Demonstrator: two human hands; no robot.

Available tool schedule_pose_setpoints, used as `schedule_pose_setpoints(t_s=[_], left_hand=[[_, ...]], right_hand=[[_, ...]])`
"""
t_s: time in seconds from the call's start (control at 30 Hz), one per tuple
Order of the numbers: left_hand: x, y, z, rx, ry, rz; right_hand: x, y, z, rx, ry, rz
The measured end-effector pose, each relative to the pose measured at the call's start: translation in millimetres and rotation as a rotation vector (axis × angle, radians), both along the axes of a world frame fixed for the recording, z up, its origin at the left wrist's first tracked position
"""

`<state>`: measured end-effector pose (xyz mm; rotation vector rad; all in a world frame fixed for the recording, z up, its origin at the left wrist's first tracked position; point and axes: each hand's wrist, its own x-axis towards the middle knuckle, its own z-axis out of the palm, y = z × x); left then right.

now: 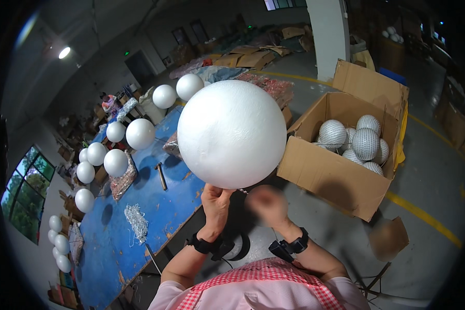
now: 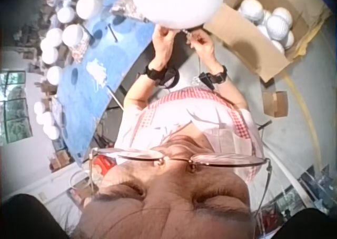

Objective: The person wraps a string of beads around a white foam ball, cuts the string with scissors, and places the finished ball into a cardboard box before starting on another one.

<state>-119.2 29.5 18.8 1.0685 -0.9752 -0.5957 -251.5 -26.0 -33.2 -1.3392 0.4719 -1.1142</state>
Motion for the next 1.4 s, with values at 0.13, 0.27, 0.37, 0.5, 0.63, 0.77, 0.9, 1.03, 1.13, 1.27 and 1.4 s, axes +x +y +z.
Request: schedule_pose_setpoints(t_s=[0.13, 0.27, 0.37, 0.5, 0.63, 0.77, 0.9, 1.03, 1.13, 1.27, 1.4], left_hand=[[7, -5, -7, -0.026, -0.016, 0.058], [18, -8, -20, 0.022, -0.025, 0.065], [21, -11, -33, 0.038, 0.036, 0.004], [18, -11, -30, 0.096, 0.102, 0.019], [21, -9, -28, 0.227, 0.229, -0.033], [22, -5, -25, 0.321, 0.308, -0.069], [21, 0, -27, 0.413, 0.374, -0.122], [25, 4, -33, 0.448, 0.348, -0.167], [23, 6, -32, 0.469, 0.353, -0.171], [24, 8, -34, 0.461, 0.386, -0.241], [18, 10, -28, 0.508, 0.439, -0.205]], right_hand=[[-3, -2, -3, -0.149, 0.092, -0.045], [-9, -7, -9, -0.215, 0.164, -0.081], [-12, -8, -5, -0.245, 0.222, -0.101], [-12, -10, -5, -0.261, 0.306, -0.084], [-11, -11, -1, -0.257, 0.360, -0.157], [-7, -15, 1, -0.233, 0.354, -0.181], [-1, -14, 1, -0.259, 0.365, -0.233], [5, -14, -6, -0.290, 0.359, -0.274], [8, -13, -8, -0.281, 0.383, -0.270], [13, -10, -10, -0.249, 0.369, -0.293], [18, -3, -7, -0.231, 0.408, -0.319]])
